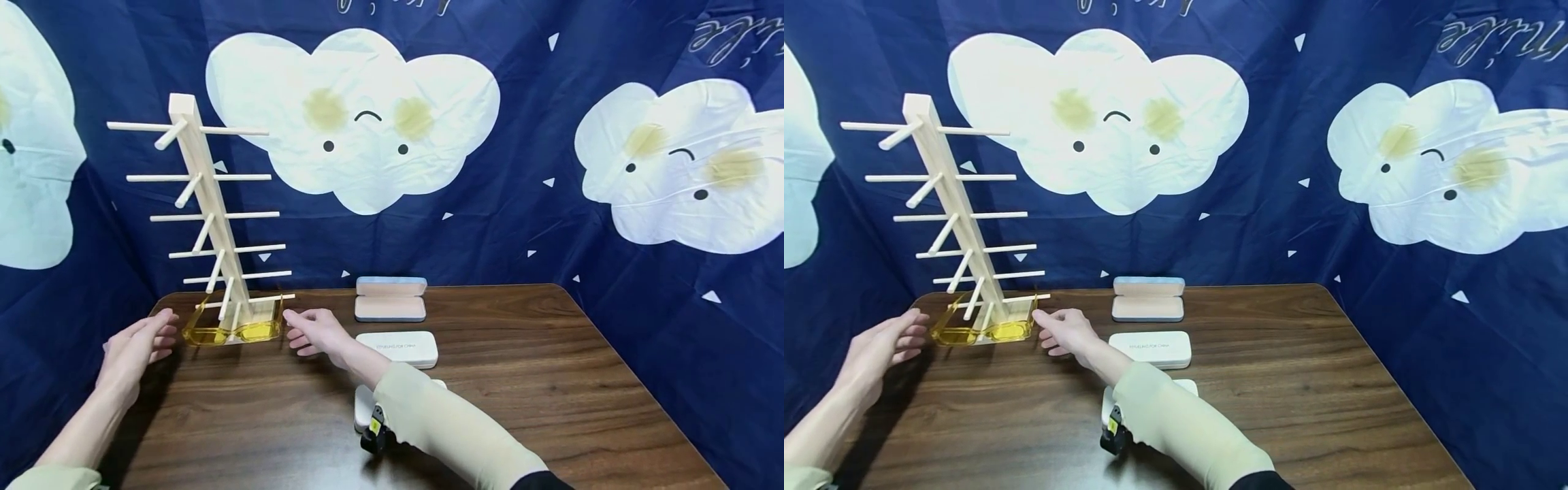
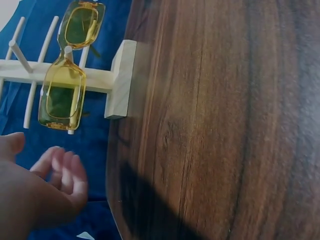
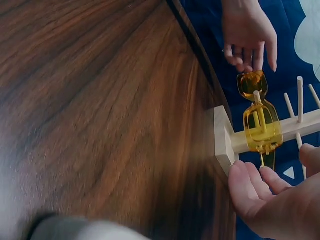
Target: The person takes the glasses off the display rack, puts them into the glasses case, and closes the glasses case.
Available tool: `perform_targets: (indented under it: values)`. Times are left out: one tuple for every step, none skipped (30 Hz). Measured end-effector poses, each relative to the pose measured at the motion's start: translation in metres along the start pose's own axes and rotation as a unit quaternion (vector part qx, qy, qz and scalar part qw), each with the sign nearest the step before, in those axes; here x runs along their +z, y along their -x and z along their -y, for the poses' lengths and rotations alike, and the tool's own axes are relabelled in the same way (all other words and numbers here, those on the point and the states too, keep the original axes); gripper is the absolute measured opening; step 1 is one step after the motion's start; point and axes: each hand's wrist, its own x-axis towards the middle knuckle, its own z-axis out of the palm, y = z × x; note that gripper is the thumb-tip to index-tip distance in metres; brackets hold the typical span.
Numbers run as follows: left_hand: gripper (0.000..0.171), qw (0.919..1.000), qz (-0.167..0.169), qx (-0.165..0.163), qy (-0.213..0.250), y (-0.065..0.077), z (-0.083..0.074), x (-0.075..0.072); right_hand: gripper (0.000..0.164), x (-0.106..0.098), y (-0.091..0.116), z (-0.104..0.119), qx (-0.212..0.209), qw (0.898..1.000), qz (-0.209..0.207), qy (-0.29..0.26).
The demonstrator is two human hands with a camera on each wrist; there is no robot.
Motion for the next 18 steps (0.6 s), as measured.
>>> perform_targets:
  values:
    - [0.025,0.9998,0.010,-0.012,-0.014,-0.001,0.002,0.000,0.050,0.003,0.000,0.000,0.004,1.000,0.000,0.002]
    - [0.027,0.9991,0.020,-0.024,-0.027,-0.002,0.003,-0.001,0.050,0.006,-0.001,0.000,0.006,1.000,0.001,0.003]
    - [0.029,0.9983,0.028,-0.033,-0.038,-0.002,0.004,-0.001,0.048,0.009,-0.001,-0.001,0.007,1.000,0.001,0.005]
    - [0.030,0.9972,0.034,-0.045,-0.049,-0.003,0.004,-0.001,0.047,0.011,-0.001,-0.001,0.008,1.000,0.002,0.005]
    - [0.030,0.9963,0.037,-0.055,-0.055,-0.004,0.005,-0.001,0.047,0.013,-0.001,-0.001,0.008,1.000,0.005,0.005]
    - [0.030,0.9956,0.038,-0.063,-0.057,-0.004,0.005,-0.001,0.046,0.015,-0.001,-0.001,0.009,1.000,0.008,0.004]
    - [0.030,0.9948,0.039,-0.071,-0.061,-0.005,0.004,0.000,0.046,0.016,-0.002,-0.001,0.009,1.000,0.011,0.003]
    - [0.030,0.9940,0.038,-0.080,-0.064,-0.005,0.003,0.000,0.046,0.018,-0.002,-0.001,0.009,1.000,0.014,0.002]
    - [0.032,0.9933,0.039,-0.085,-0.069,-0.005,0.003,0.001,0.045,0.019,-0.002,-0.001,0.010,1.000,0.017,0.003]
    - [0.034,0.9923,0.038,-0.090,-0.075,-0.006,0.002,0.002,0.044,0.019,-0.003,-0.001,0.011,1.000,0.019,0.001]
    - [0.037,0.9914,0.038,-0.093,-0.083,-0.006,0.001,0.003,0.043,0.020,-0.003,-0.001,0.012,1.000,0.020,0.001]
    - [0.042,0.9907,0.039,-0.096,-0.089,-0.006,0.000,0.003,0.042,0.020,-0.003,-0.001,0.013,1.000,0.022,0.000]
    - [0.047,0.9899,0.040,-0.097,-0.095,-0.007,0.000,0.004,0.041,0.021,-0.004,-0.001,0.013,1.000,0.023,0.000]
    - [0.052,0.9892,0.042,-0.097,-0.101,-0.007,-0.001,0.005,0.040,0.021,-0.004,-0.002,0.013,1.000,0.024,-0.001]
    - [0.056,0.9887,0.044,-0.096,-0.106,-0.007,-0.001,0.006,0.039,0.021,-0.004,-0.002,0.013,1.000,0.024,-0.002]
    - [0.059,0.9882,0.045,-0.096,-0.110,-0.006,-0.001,0.007,0.038,0.021,-0.005,-0.002,0.013,1.000,0.025,-0.003]
    - [0.061,0.9880,0.045,-0.095,-0.113,-0.006,-0.001,0.007,0.036,0.022,-0.006,-0.003,0.012,1.000,0.025,-0.003]
    - [0.064,0.9877,0.046,-0.094,-0.116,-0.006,0.000,0.008,0.035,0.022,-0.006,-0.003,0.011,1.000,0.026,-0.005]
